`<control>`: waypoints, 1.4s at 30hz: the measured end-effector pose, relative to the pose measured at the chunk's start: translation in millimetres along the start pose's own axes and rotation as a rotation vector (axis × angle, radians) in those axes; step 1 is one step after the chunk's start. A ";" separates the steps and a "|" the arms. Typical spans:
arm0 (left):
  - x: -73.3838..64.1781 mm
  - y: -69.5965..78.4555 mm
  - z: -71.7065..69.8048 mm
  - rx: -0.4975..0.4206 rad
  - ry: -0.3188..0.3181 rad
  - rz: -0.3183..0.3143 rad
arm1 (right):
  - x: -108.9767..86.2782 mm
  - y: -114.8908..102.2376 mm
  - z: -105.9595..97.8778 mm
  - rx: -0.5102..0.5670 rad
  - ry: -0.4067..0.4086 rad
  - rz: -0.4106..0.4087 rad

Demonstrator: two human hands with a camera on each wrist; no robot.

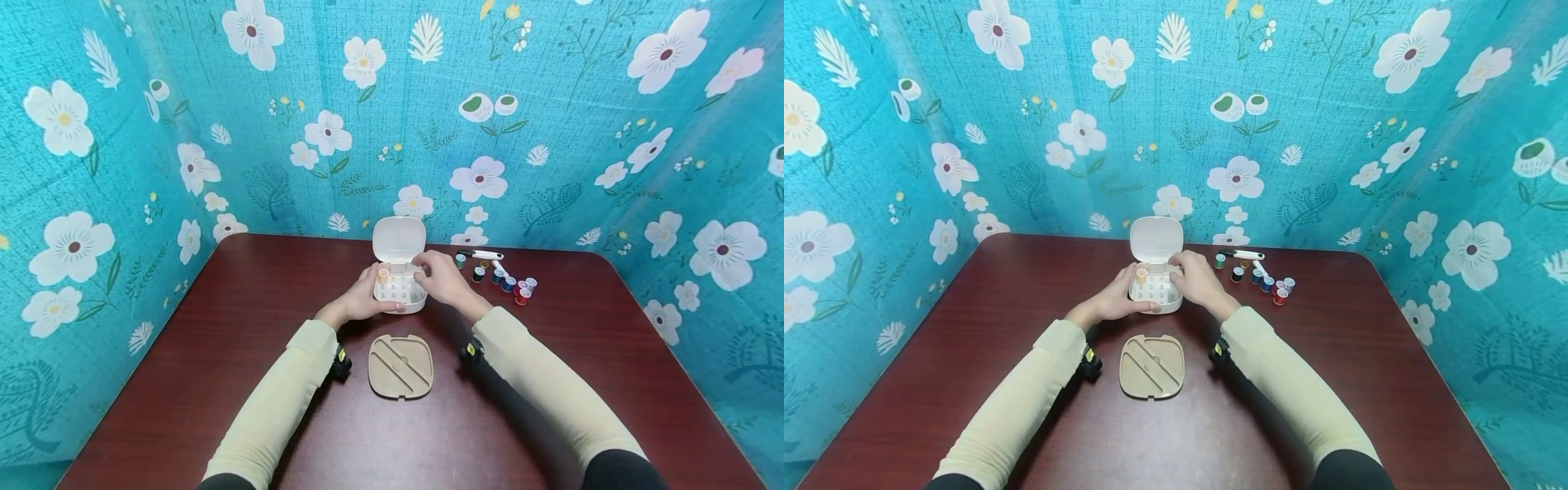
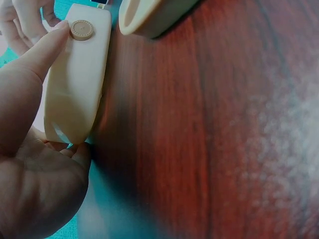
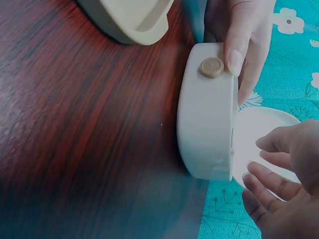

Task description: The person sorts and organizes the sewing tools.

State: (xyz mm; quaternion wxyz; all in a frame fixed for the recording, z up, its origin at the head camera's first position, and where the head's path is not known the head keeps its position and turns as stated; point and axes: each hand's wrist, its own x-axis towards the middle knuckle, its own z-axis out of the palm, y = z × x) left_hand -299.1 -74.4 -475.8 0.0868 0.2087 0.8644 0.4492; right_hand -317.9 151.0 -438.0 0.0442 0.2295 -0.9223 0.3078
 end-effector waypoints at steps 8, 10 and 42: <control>0.3 0.0 0.0 0.009 0.010 -0.014 | -8.2 10.2 -1.2 -0.015 0.018 -0.004; 0.6 -0.4 0.1 0.011 0.010 -0.021 | -10.9 12.7 -0.6 -0.017 0.019 -0.004; 0.4 -1.6 -0.1 0.023 0.006 -0.024 | -59.5 58.9 -19.2 -0.045 0.307 0.338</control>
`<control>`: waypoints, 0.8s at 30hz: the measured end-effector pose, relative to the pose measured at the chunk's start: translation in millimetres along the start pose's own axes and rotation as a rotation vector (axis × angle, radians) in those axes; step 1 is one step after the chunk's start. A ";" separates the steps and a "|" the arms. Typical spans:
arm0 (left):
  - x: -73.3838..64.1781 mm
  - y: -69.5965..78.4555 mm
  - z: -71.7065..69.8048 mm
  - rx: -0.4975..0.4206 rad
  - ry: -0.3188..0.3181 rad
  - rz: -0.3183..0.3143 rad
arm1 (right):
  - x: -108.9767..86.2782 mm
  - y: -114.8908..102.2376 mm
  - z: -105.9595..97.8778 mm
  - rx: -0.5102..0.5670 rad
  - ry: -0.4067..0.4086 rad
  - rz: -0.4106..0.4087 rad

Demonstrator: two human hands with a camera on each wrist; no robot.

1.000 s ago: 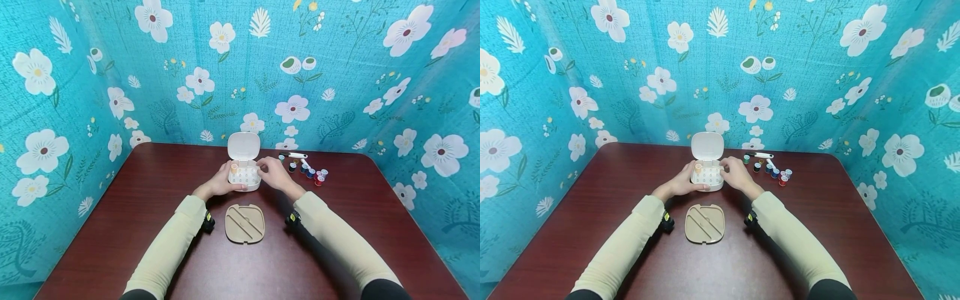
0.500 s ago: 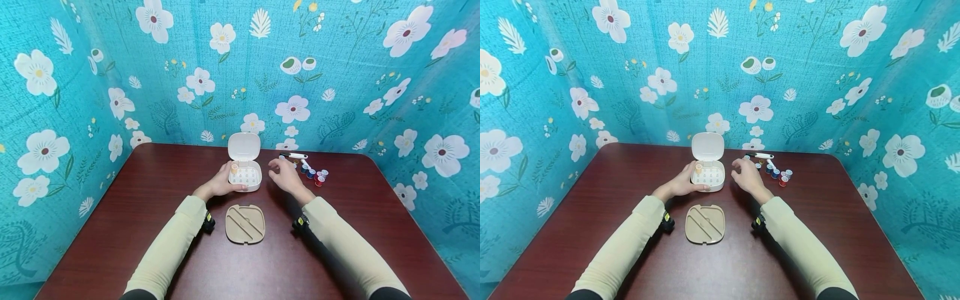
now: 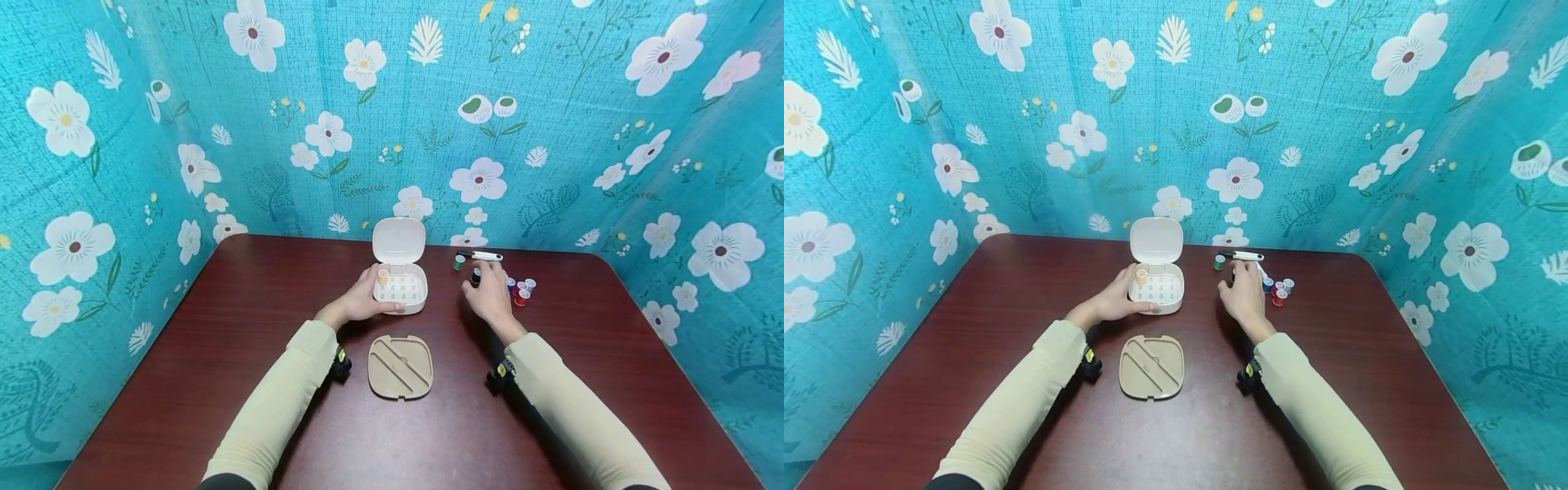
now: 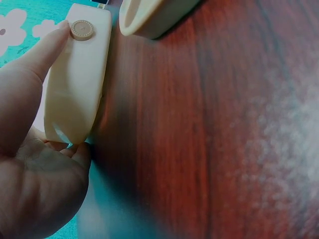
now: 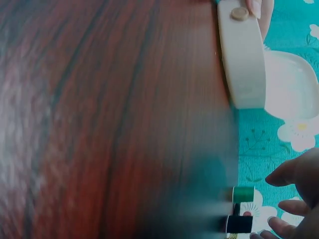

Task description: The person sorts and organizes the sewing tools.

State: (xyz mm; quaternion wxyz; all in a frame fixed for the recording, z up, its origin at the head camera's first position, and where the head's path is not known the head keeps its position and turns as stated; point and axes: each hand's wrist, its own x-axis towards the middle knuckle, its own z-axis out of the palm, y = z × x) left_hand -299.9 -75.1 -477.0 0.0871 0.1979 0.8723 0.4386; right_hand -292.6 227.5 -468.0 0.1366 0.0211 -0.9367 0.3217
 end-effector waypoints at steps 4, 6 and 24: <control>-0.3 0.3 -0.2 0.000 -0.005 -0.007 | 2.2 6.9 -1.4 0.000 -0.003 0.034; -0.6 0.7 -0.3 0.000 -0.007 -0.012 | 3.4 9.8 -1.8 -0.001 -0.012 0.044; -1.3 0.6 -0.2 -0.015 -0.009 -0.011 | 14.6 22.2 0.2 0.069 -0.056 0.096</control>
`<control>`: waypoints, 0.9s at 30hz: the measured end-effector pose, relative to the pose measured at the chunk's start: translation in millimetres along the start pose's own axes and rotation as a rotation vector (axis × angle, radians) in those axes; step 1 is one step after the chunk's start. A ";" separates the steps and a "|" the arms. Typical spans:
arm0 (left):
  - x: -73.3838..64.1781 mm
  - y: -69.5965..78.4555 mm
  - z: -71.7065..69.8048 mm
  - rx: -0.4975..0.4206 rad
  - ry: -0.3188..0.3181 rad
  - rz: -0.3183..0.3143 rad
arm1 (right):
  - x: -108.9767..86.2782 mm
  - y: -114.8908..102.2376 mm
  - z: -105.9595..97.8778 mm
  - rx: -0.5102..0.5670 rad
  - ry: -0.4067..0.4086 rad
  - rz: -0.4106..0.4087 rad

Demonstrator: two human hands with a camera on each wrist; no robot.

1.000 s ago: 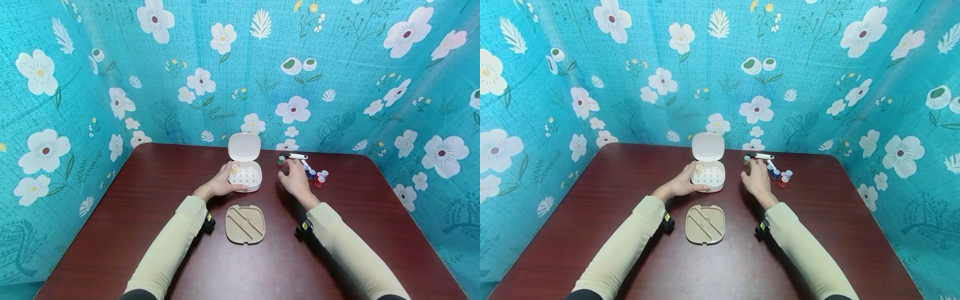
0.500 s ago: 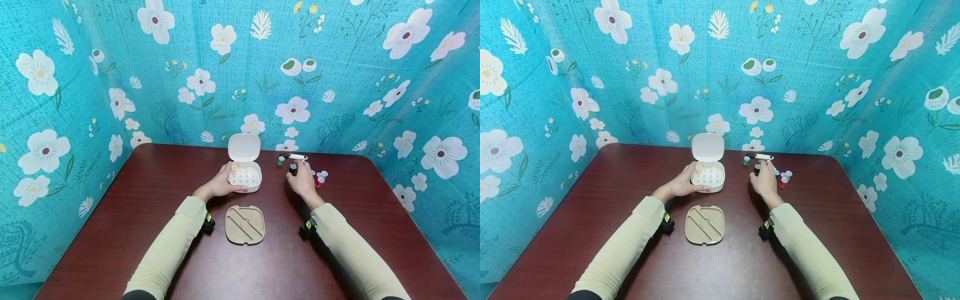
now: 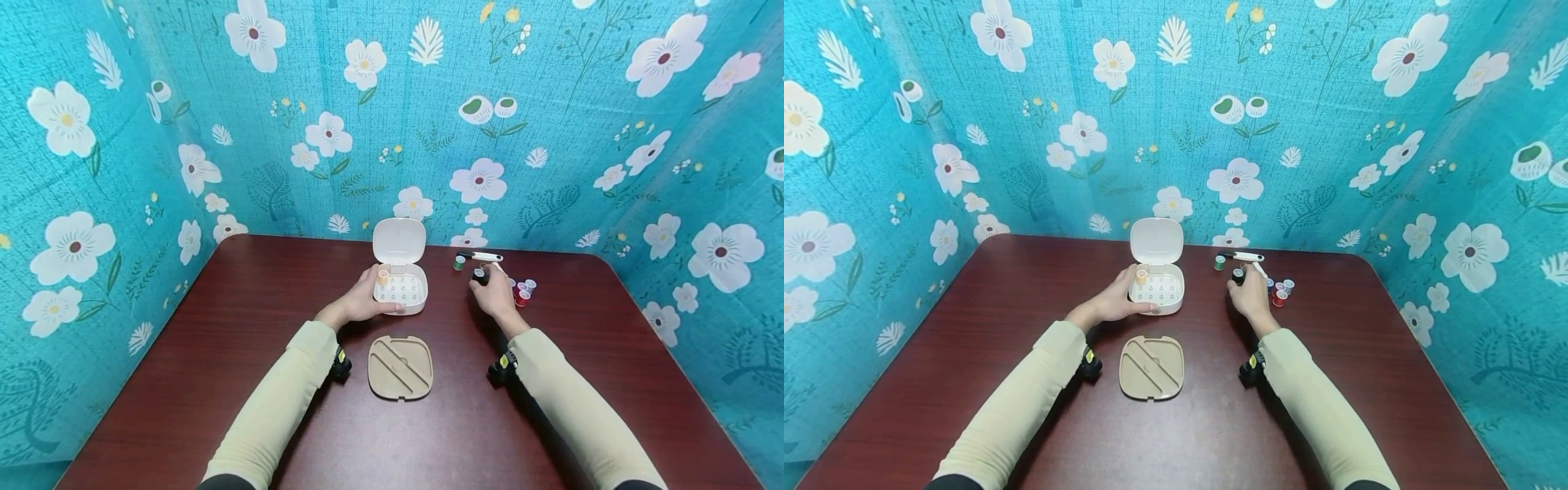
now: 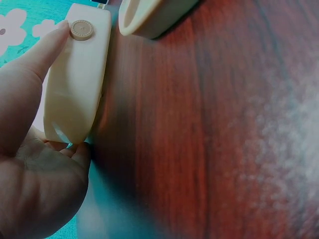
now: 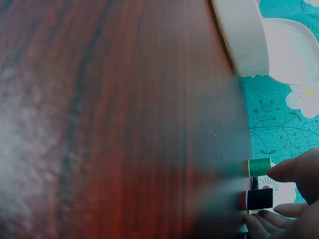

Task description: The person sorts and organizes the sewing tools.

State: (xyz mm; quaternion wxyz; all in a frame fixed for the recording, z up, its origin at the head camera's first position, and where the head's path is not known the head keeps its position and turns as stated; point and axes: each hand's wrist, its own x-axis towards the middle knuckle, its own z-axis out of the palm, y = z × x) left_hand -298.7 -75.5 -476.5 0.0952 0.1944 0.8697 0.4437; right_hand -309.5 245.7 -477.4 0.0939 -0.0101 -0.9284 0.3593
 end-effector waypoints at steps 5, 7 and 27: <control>0.4 -1.2 0.3 0.006 -0.004 -0.009 | 2.5 1.0 0.9 0.031 0.010 0.034; 0.3 -0.7 0.3 0.004 -0.003 -0.008 | 3.9 1.9 1.3 0.044 0.020 0.042; -3.0 6.3 -1.9 -0.018 0.001 0.007 | 8.5 0.6 4.9 0.152 0.114 0.122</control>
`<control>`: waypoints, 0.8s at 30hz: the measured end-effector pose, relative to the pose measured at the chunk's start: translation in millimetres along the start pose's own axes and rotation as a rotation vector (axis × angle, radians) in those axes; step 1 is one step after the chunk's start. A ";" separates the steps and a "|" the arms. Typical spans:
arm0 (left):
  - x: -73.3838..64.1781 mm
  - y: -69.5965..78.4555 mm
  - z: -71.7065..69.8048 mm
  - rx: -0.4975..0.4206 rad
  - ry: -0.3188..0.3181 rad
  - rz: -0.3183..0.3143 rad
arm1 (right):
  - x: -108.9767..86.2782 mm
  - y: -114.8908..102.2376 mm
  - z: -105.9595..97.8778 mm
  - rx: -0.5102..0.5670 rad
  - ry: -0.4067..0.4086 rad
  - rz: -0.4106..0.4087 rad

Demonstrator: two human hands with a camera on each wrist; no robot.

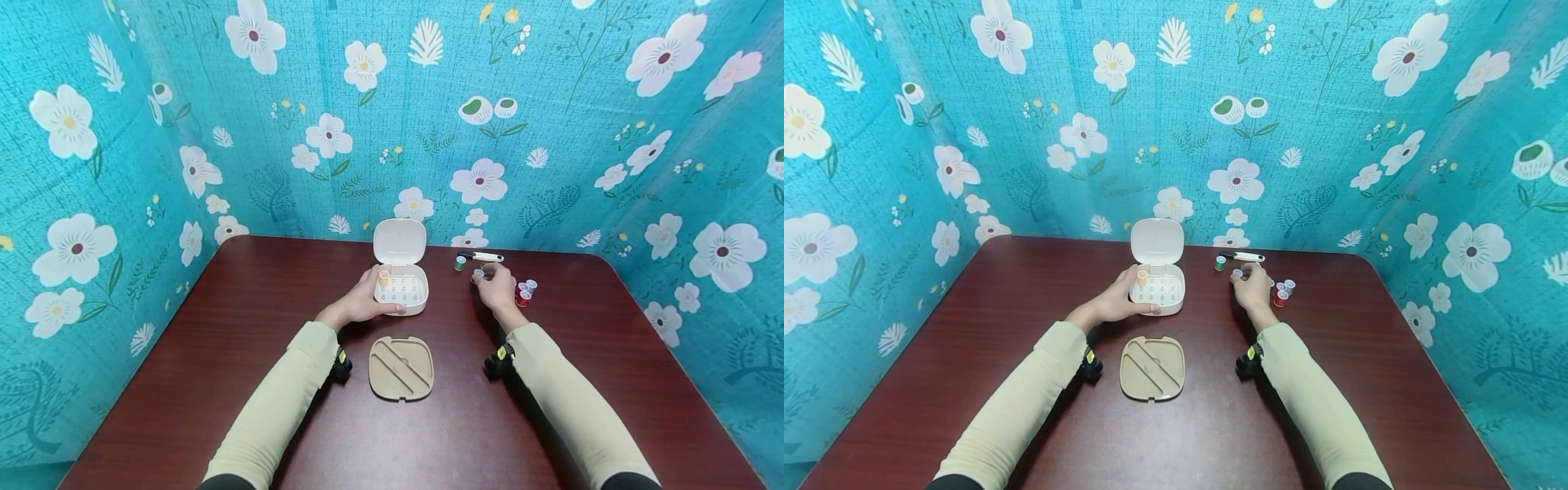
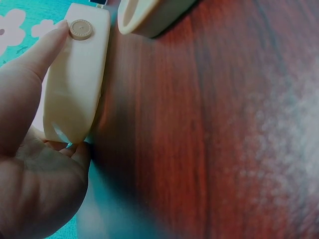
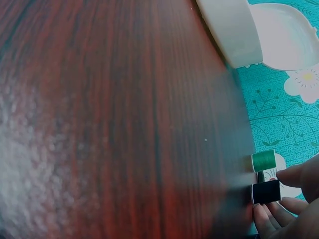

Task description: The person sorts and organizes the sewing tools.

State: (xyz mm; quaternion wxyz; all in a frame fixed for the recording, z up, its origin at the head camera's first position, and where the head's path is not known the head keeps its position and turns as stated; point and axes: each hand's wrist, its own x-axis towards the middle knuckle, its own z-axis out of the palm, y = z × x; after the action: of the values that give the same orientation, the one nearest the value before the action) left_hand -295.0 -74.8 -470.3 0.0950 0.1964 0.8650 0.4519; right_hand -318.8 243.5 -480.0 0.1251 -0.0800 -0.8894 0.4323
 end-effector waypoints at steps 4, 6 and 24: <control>0.6 -0.7 0.2 0.005 0.001 0.006 | -0.5 0.1 -0.1 0.008 0.002 -0.001; 0.9 -1.2 0.4 0.006 0.004 0.010 | -0.4 0.6 -0.4 0.005 0.003 -0.003; 0.0 0.2 0.5 0.016 0.002 -0.016 | 1.5 4.5 -0.1 0.015 -0.039 0.000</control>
State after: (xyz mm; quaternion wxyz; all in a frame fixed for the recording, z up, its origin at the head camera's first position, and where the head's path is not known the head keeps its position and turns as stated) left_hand -294.7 -74.4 -470.4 0.0963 0.1896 0.8703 0.4443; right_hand -320.0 246.7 -483.2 0.1086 -0.0705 -0.8883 0.4406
